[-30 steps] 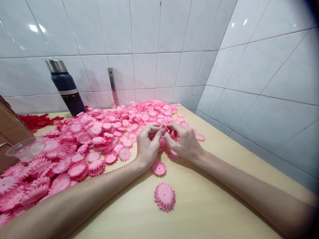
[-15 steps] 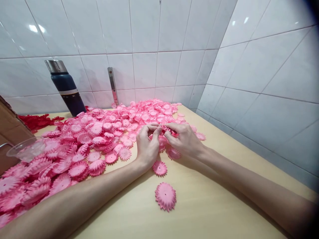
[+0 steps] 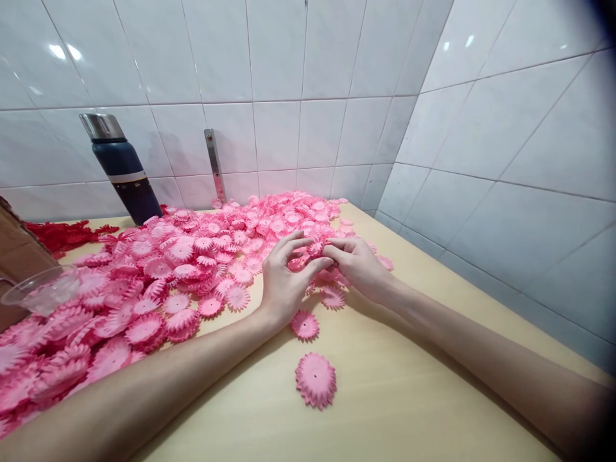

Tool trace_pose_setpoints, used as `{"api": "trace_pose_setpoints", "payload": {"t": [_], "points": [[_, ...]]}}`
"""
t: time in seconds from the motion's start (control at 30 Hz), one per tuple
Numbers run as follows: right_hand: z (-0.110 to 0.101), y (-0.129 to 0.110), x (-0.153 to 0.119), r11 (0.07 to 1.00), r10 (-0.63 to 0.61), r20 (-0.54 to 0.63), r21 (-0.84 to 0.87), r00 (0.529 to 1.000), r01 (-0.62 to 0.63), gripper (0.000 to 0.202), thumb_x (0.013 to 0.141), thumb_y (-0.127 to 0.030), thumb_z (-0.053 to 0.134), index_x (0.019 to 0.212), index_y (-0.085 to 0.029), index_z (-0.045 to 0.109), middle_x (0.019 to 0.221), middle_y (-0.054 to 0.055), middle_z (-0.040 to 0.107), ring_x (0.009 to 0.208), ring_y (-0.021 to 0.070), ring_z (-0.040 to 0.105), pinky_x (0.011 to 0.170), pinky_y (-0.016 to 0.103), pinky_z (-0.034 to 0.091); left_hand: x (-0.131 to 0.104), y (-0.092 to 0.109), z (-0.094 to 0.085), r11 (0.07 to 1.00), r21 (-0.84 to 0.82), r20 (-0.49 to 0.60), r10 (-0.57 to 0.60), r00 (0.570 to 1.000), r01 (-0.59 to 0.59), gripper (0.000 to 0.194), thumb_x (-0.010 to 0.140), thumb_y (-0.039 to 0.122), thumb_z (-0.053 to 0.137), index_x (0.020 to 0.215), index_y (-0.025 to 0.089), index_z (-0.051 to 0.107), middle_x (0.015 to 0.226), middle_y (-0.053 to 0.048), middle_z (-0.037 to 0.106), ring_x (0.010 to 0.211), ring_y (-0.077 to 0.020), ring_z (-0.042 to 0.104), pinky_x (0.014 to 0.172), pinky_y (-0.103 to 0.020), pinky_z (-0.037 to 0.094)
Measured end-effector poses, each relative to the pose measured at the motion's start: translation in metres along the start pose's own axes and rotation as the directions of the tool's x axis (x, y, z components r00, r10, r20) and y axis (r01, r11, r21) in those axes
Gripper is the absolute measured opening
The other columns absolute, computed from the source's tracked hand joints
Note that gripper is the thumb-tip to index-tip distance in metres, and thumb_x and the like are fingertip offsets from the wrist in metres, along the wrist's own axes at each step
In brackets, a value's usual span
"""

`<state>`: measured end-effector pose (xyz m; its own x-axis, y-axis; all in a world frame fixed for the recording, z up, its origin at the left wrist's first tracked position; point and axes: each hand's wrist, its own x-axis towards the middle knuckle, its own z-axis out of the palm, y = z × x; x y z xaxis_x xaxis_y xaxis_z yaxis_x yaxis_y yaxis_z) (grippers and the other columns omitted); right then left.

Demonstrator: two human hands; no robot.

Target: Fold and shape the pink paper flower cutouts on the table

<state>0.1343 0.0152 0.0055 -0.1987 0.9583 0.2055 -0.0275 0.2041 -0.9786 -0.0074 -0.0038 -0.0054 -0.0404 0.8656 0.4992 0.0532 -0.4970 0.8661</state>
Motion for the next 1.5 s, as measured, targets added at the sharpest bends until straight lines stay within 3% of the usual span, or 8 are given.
{"api": "trace_pose_setpoints", "payload": {"t": [0.1, 0.2, 0.33, 0.43, 0.7, 0.9, 1.13, 1.5], "points": [[-0.003, 0.000, -0.001, 1.000, 0.011, 0.013, -0.011, 1.000, -0.011, 0.022, 0.076, -0.025, 0.060, 0.096, -0.018, 0.062, 0.059, -0.002, 0.057, 0.049, 0.0109, 0.051, 0.046, 0.023, 0.041, 0.001, -0.003, 0.000, 0.986, -0.099, 0.074, -0.129, 0.989, 0.136, 0.030, 0.069, 0.026, 0.077, 0.096, 0.017, 0.069, 0.111, -0.011, 0.068, 0.099, -0.0231, 0.065, 0.089, -0.038, 0.052], [-0.007, 0.004, -0.002, 0.947, -0.199, 0.008, -0.256, 0.980, 0.195, 0.044, 0.080, -0.022, 0.057, 0.123, -0.024, 0.054, 0.078, 0.000, 0.063, 0.058, 0.0128, 0.055, 0.054, 0.027, 0.047, 0.002, -0.002, 0.000, 0.974, -0.123, 0.071, -0.184, 0.980, 0.192, 0.022, 0.074, 0.026, 0.072, 0.093, 0.015, 0.069, 0.096, -0.010, 0.071, 0.090, -0.0214, 0.067, 0.084, -0.037, 0.052], [-0.010, 0.005, -0.001, 0.598, -0.618, 0.098, -0.585, 0.780, 0.548, 0.025, 0.079, -0.016, 0.059, 0.100, -0.026, 0.068, 0.102, 0.007, 0.064, 0.093, 0.0225, 0.058, 0.082, 0.041, 0.049, 0.002, 0.002, 0.001, 0.986, -0.085, 0.069, -0.135, 0.988, 0.140, 0.021, 0.076, 0.027, 0.069, 0.094, 0.016, 0.067, 0.094, -0.009, 0.070, 0.088, -0.0194, 0.065, 0.081, -0.032, 0.052], [-0.010, 0.004, -0.001, 0.470, -0.706, 0.135, -0.646, 0.696, 0.602, 0.012, 0.077, -0.015, 0.063, 0.082, -0.024, 0.069, 0.087, 0.006, 0.068, 0.088, 0.0240, 0.059, 0.083, 0.043, 0.049, 0.001, 0.003, 0.002, 0.984, -0.114, 0.033, -0.131, 0.991, 0.134, 0.030, 0.075, 0.032, 0.071, 0.099, 0.018, 0.060, 0.087, -0.006, 0.066, 0.083, -0.0168, 0.063, 0.075, -0.029, 0.051], [-0.005, 0.008, -0.005, 0.654, -0.566, 0.084, -0.559, 0.820, 0.509, 0.007, 0.082, -0.020, 0.059, 0.077, -0.020, 0.063, 0.072, 0.002, 0.067, 0.066, 0.0165, 0.060, 0.061, 0.031, 0.048, 0.002, 0.002, 0.001, 0.913, -0.200, 0.066, -0.349, 0.935, 0.355, 0.050, 0.060, 0.037, 0.082, 0.096, 0.017, 0.052, 0.071, 0.000, 0.060, 0.069, -0.0138, 0.061, 0.066, -0.027, 0.049], [-0.004, 0.010, -0.002, 0.841, -0.445, -0.098, -0.388, 0.890, 0.378, 0.014, 0.080, -0.031, 0.067, 0.077, -0.017, 0.065, 0.075, 0.005, 0.068, 0.069, 0.0173, 0.064, 0.062, 0.030, 0.051, 0.006, -0.009, 0.001, 0.942, -0.201, 0.017, -0.270, 0.963, 0.267, 0.028, 0.068, 0.035, 0.076, 0.083, 0.014, 0.065, 0.085, -0.008, 0.068, 0.083, -0.0178, 0.064, 0.078, -0.032, 0.050], [-0.003, 0.008, -0.004, 0.687, -0.482, 0.070, -0.588, 0.874, 0.426, 0.011, 0.082, -0.026, 0.061, 0.076, -0.017, 0.064, 0.067, 0.002, 0.065, 0.057, 0.0125, 0.056, 0.052, 0.025, 0.045, 0.004, -0.006, 0.001, 0.984, -0.102, -0.042, -0.150, 0.988, 0.145, 0.012, 0.080, 0.023, 0.063, 0.079, 0.013, 0.069, 0.081, -0.007, 0.070, 0.076, -0.0152, 0.063, 0.074, -0.028, 0.049], [0.009, 0.000, -0.009, 0.713, -0.365, -0.083, -0.665, 0.927, 0.221, 0.015, 0.076, -0.024, 0.060, 0.064, -0.016, 0.065, 0.058, 0.001, 0.066, 0.054, 0.0147, 0.061, 0.051, 0.024, 0.045, -0.002, 0.001, 0.002, 0.992, 0.128, 0.039, -0.014, 0.999, 0.009, 0.012, 0.085, 0.022, 0.056, 0.078, 0.015, 0.063, 0.076, -0.004, 0.068, 0.072, -0.0144, 0.063, 0.068, -0.025, 0.049]]}}
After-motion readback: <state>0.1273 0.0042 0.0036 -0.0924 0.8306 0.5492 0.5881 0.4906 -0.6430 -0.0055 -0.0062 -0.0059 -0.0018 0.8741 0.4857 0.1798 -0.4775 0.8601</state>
